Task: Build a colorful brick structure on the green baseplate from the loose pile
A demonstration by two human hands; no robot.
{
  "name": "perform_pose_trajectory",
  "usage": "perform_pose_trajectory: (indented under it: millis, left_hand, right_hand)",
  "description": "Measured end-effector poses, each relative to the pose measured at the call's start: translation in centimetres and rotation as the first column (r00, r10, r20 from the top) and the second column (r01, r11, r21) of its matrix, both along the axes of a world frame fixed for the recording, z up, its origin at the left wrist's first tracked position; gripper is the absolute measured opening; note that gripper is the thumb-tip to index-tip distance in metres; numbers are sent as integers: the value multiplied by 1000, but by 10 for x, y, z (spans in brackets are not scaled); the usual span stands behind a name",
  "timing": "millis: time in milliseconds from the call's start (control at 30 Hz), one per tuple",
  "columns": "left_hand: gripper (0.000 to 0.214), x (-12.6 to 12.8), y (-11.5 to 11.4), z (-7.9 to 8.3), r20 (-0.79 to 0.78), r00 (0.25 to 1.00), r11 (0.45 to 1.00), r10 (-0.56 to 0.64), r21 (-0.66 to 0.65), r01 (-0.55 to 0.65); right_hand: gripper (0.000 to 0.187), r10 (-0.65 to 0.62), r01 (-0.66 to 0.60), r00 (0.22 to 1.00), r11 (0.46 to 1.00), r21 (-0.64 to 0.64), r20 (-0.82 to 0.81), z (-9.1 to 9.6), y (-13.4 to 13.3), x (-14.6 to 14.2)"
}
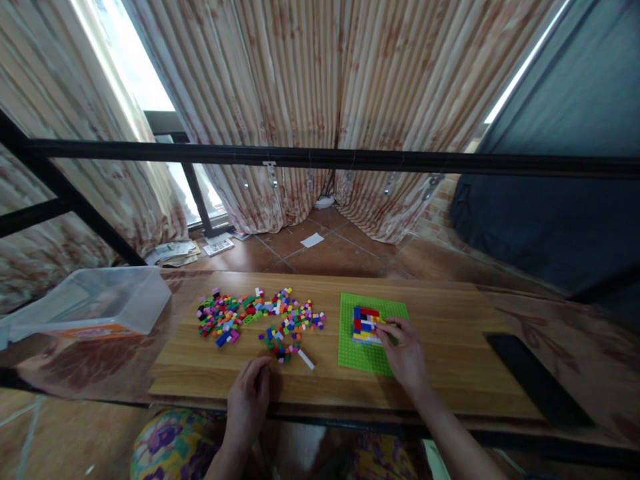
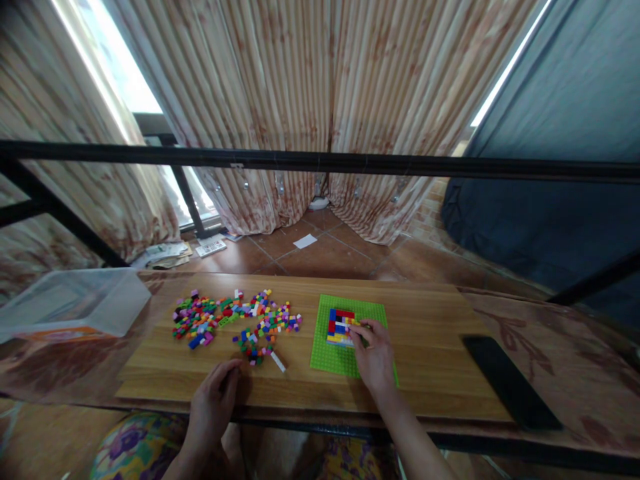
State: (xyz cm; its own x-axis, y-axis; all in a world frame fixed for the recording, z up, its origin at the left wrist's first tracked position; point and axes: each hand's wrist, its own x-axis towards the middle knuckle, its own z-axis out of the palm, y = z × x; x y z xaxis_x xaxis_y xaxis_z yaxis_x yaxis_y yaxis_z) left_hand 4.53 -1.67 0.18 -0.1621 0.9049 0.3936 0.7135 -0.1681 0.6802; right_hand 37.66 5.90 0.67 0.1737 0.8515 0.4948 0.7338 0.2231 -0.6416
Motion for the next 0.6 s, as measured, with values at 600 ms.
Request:
perform_pose_trajectory:
  millis: [600]
  left_hand:
    - [21, 3, -1, -1, -6, 1000, 1000, -2, 17, 2]
  right_hand:
    - [29, 91, -111, 966, 991, 70, 242, -9, -7, -3]
